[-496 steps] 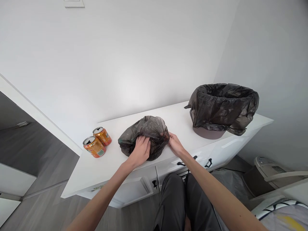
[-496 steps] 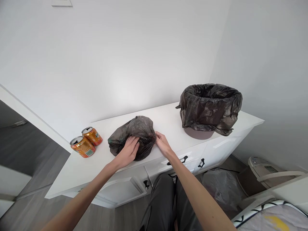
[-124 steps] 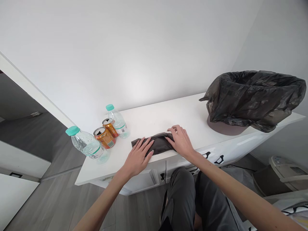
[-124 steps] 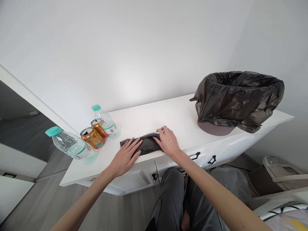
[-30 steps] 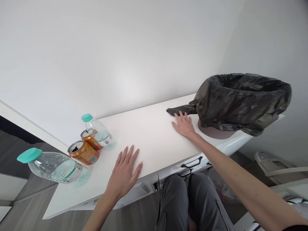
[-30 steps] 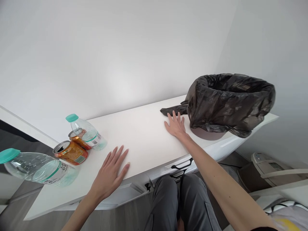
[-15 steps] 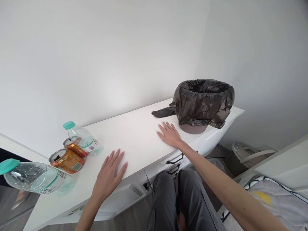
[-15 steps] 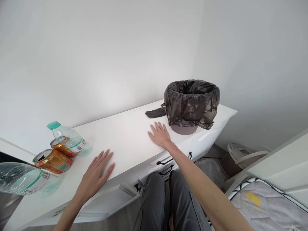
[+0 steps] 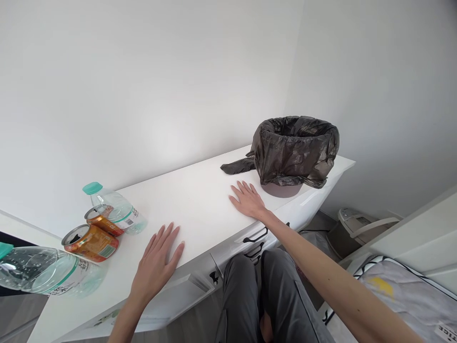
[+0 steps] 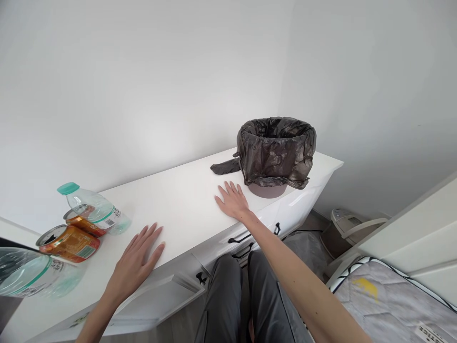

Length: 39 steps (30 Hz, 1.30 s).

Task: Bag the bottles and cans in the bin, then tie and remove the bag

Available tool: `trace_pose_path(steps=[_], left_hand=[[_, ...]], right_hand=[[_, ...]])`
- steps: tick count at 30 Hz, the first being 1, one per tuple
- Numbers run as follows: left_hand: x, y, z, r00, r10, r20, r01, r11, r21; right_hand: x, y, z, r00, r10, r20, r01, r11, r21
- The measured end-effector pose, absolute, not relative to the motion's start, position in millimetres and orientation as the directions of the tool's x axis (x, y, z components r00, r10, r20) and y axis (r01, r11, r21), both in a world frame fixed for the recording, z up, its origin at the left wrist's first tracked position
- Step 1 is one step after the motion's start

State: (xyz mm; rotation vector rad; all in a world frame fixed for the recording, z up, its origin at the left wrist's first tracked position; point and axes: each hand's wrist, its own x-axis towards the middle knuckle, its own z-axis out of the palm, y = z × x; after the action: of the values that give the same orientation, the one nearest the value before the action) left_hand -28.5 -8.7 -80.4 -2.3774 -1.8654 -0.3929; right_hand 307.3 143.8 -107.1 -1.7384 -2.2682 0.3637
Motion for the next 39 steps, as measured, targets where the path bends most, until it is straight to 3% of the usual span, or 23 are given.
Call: trace_pose_path(steps=[28, 31, 35, 39], left_hand=[[-30, -8, -82, 0.226, 0.932, 0.284, 0.962, -0.259, 0.085], [-31, -8, -82, 0.236, 0.927, 0.292, 0.959, -0.271, 0.085], [-31, -8, -82, 0.235, 0.925, 0.299, 0.957, -0.274, 0.094], [-31, -8, -82, 0.220, 0.935, 0.277, 0.961, -0.257, 0.106]], right_hand=[[305, 131, -93, -0.255, 0.965, 0.067, 0.895, 0.261, -0.363], [312, 115, -69, -0.310, 0.936, 0.164, 0.872, 0.349, -0.342], [339, 91, -13, -0.377, 0.812, 0.445, 0.840, 0.503, -0.205], [377, 80, 46, -0.286, 0.674, 0.681, 0.889, 0.451, -0.074]])
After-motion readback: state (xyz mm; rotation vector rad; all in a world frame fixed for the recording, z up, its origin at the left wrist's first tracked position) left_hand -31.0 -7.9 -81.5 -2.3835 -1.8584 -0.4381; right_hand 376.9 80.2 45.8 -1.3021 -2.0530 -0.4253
